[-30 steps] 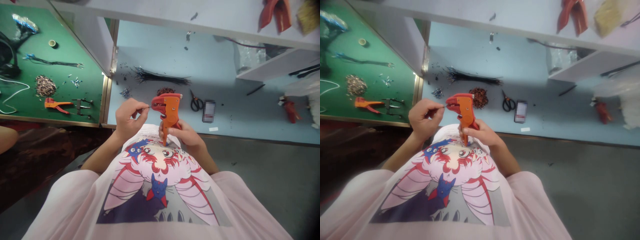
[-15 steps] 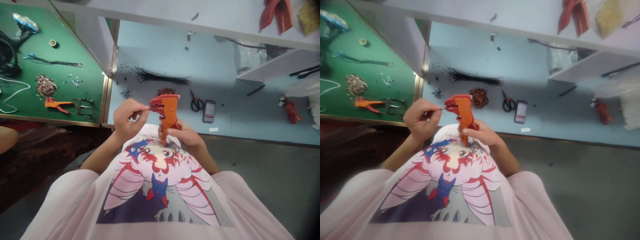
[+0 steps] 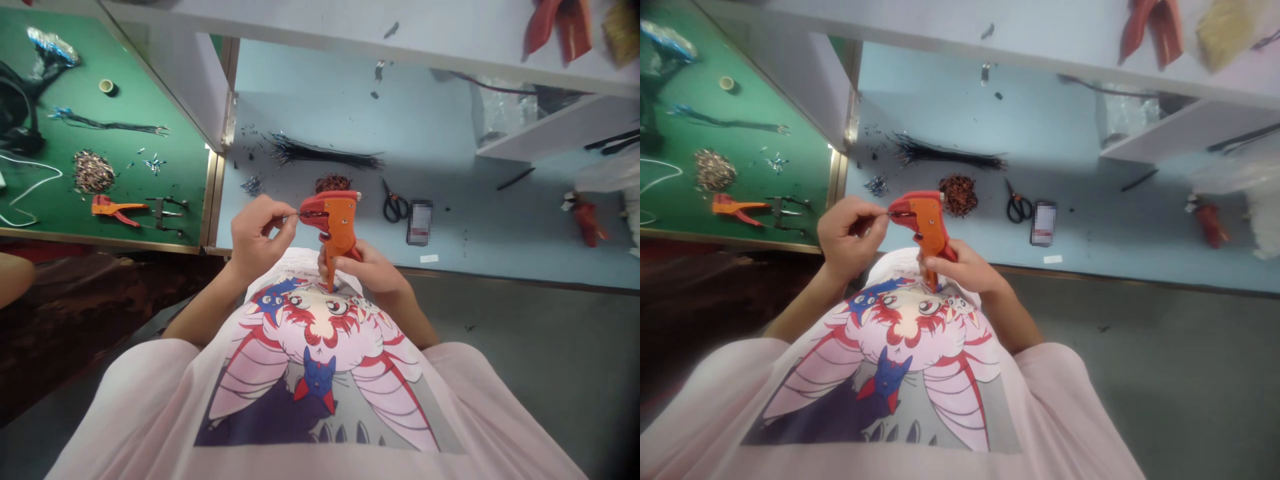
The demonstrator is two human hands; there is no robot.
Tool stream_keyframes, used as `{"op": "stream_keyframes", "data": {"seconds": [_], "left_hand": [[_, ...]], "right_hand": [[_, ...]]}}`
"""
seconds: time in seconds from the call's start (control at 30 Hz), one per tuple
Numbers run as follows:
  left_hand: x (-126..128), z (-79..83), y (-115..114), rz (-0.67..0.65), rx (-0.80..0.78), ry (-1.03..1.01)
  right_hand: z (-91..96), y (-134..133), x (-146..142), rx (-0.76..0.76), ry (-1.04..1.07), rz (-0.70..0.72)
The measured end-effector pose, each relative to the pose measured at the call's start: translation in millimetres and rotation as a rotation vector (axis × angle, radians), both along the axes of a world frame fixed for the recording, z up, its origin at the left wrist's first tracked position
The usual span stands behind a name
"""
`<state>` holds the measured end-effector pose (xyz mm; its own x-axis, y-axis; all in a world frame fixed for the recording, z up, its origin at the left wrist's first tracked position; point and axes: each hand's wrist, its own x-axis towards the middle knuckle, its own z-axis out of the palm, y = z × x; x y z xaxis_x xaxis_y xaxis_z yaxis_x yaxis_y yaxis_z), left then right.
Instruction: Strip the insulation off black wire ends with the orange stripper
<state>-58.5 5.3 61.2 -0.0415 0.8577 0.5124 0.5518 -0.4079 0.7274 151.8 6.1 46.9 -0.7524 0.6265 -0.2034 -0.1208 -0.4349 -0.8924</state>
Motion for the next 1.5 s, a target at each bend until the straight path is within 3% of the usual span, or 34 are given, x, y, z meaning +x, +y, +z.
{"op": "stream_keyframes", "data": {"seconds": [0.6,0.93,1.3,1.5], "left_hand": [[-3.9,-3.4,4.7,-0.013,0.072,0.131],[-3.5,-3.9,4.1,-0.006,0.06,0.108],[-4.3,-1.1,1.5,0.009,-0.039,0.109],[-5.8,-3.6,1.5,0.011,-0.024,0.108]], "right_hand": [[0.4,0.2,-0.5,0.04,-0.008,0.026],[0.6,0.7,-0.2,-0.009,0.031,0.038],[-0.8,-3.1,-3.3,-0.178,0.022,-0.02],[-5.0,-4.3,-6.3,-0.154,0.028,-0.028]]}}
